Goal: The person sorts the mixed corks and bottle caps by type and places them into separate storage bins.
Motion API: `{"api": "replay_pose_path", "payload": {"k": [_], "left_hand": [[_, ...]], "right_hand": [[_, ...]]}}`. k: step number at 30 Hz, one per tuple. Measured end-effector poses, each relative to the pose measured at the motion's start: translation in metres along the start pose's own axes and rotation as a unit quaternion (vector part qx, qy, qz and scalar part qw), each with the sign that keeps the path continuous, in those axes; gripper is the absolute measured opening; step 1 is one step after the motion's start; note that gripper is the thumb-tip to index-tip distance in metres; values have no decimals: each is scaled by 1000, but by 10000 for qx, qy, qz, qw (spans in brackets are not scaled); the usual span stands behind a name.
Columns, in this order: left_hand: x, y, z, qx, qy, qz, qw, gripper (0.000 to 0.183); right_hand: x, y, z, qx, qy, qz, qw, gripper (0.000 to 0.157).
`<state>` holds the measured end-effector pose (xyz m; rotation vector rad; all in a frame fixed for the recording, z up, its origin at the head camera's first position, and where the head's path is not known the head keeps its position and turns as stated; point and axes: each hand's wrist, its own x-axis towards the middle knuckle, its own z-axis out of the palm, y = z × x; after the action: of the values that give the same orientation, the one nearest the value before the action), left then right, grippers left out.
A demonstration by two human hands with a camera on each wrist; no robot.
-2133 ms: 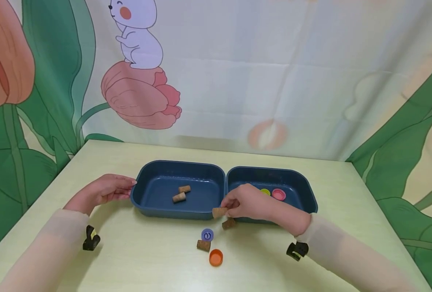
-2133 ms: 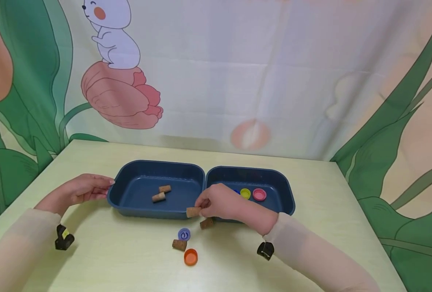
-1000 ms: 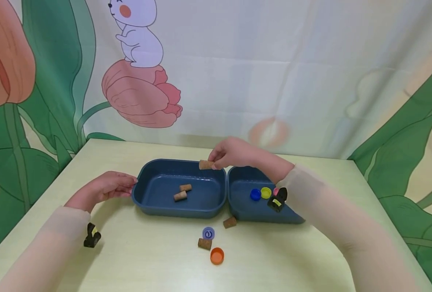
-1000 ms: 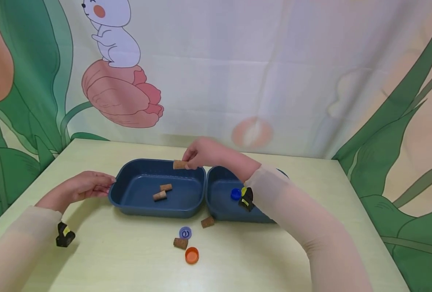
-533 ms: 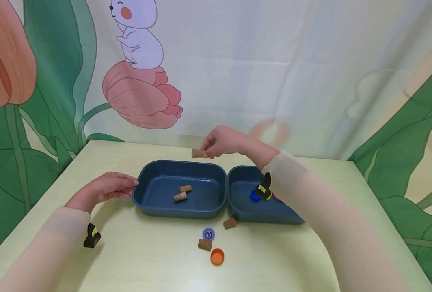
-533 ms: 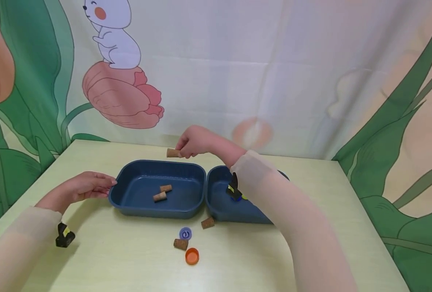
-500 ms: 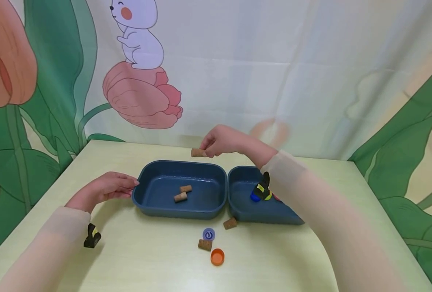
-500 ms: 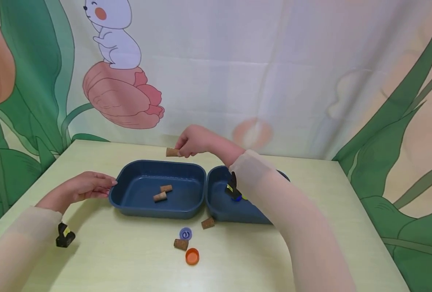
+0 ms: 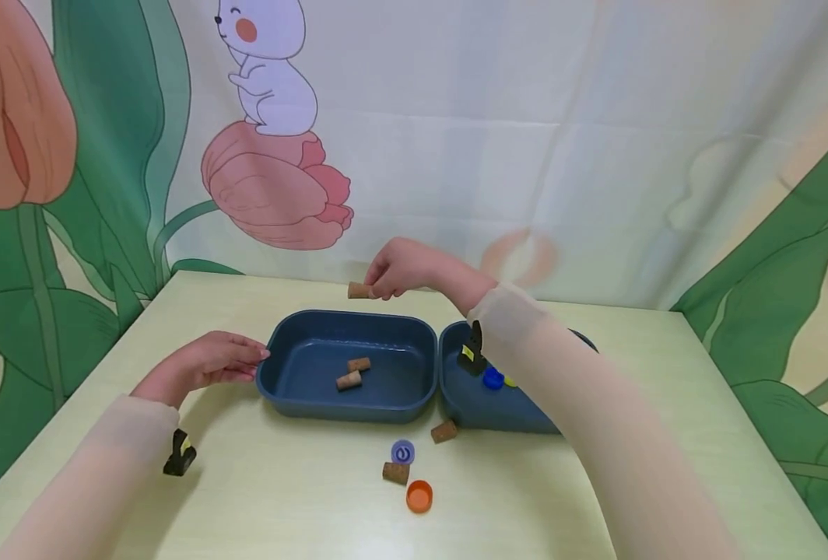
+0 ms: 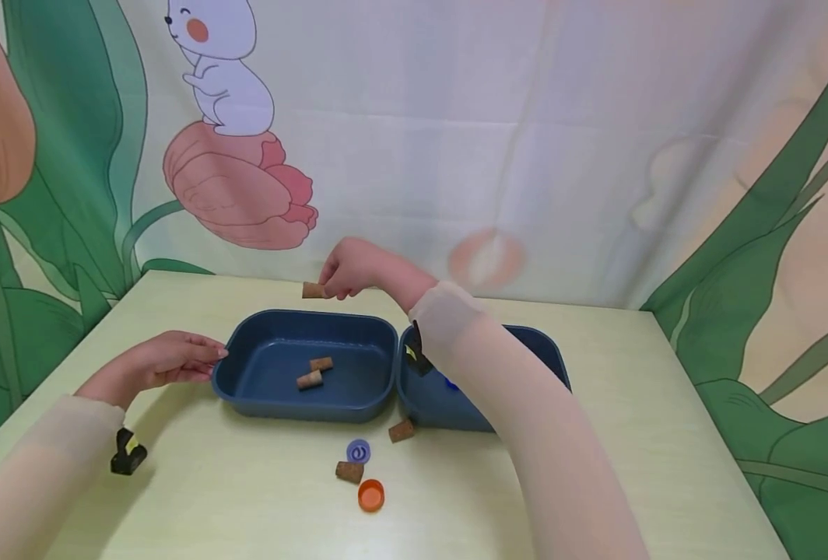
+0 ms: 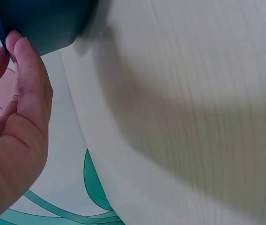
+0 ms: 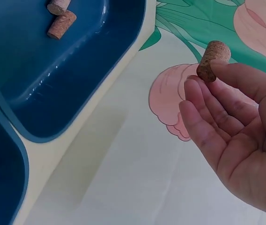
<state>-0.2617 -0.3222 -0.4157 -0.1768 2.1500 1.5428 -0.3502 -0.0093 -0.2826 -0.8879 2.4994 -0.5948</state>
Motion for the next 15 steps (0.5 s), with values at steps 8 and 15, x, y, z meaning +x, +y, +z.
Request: {"api": "replay_pose_path", "payload": {"k": [8,15], "left_hand": [[1,-4,-1,-49,25,4,10000,39],[2,-3,-1,-85,5,-48,10000,40]], "right_hand": [[22,-4,18,-155,-39,-6,9999,21],[43,1,30,-113,-144,-61,9998,17]]}}
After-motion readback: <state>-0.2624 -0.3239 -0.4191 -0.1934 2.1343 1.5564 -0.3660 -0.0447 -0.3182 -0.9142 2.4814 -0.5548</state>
